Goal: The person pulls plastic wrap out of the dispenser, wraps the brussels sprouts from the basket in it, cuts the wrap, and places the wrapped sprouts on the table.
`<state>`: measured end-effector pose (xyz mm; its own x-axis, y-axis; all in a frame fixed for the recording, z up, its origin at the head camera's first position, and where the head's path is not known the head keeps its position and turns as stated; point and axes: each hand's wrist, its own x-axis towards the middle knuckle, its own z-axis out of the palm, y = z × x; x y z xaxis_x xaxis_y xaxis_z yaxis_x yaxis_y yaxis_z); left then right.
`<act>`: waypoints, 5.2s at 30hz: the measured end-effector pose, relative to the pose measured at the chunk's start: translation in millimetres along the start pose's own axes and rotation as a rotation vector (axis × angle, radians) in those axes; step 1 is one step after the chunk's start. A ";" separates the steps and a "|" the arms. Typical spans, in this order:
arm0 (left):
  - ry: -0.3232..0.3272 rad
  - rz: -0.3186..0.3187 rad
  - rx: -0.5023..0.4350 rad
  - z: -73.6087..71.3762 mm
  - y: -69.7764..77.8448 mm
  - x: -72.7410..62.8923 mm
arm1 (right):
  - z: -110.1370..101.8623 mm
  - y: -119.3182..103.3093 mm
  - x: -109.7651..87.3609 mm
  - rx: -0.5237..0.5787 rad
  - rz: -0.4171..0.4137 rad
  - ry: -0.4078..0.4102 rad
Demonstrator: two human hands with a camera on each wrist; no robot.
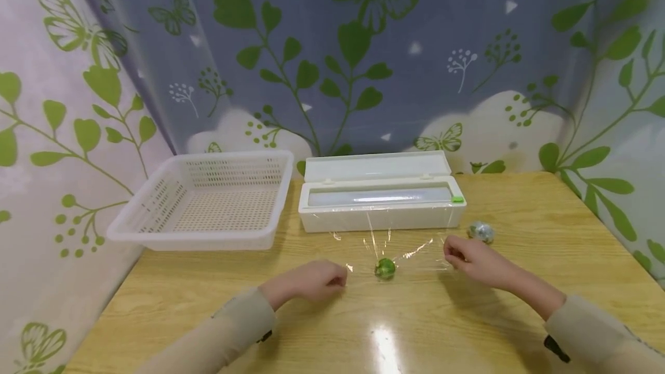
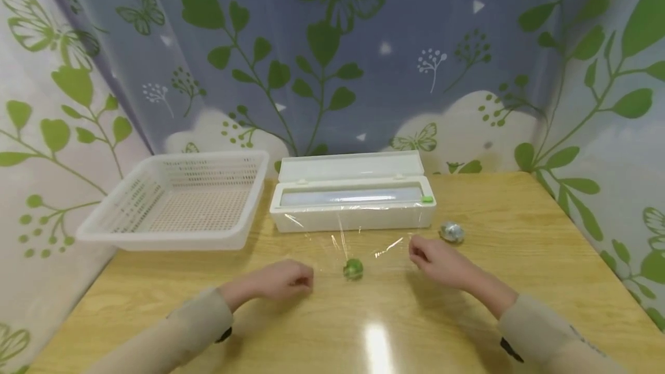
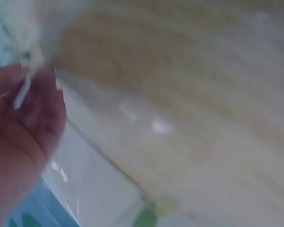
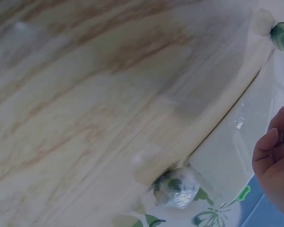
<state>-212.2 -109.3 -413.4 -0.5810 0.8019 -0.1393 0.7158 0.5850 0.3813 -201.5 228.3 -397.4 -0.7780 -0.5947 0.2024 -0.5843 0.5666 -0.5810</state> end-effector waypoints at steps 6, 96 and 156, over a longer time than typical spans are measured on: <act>0.009 0.078 -0.181 -10.9 -21.6 -2.2 | -1.1 10.5 -1.1 -0.090 -0.103 0.050; 0.067 -0.250 0.207 -20.8 -35.2 1.6 | 14.9 26.2 35.8 -0.514 -0.006 -0.141; 0.235 -0.345 -0.325 -22.5 -56.0 0.5 | -2.9 38.4 37.0 -0.016 0.158 -0.074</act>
<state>-261.4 -144.4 -414.3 -0.8592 0.4990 -0.1126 0.3327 0.7123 0.6180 -253.5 229.7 -409.9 -0.8416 -0.5377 0.0506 -0.4602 0.6650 -0.5882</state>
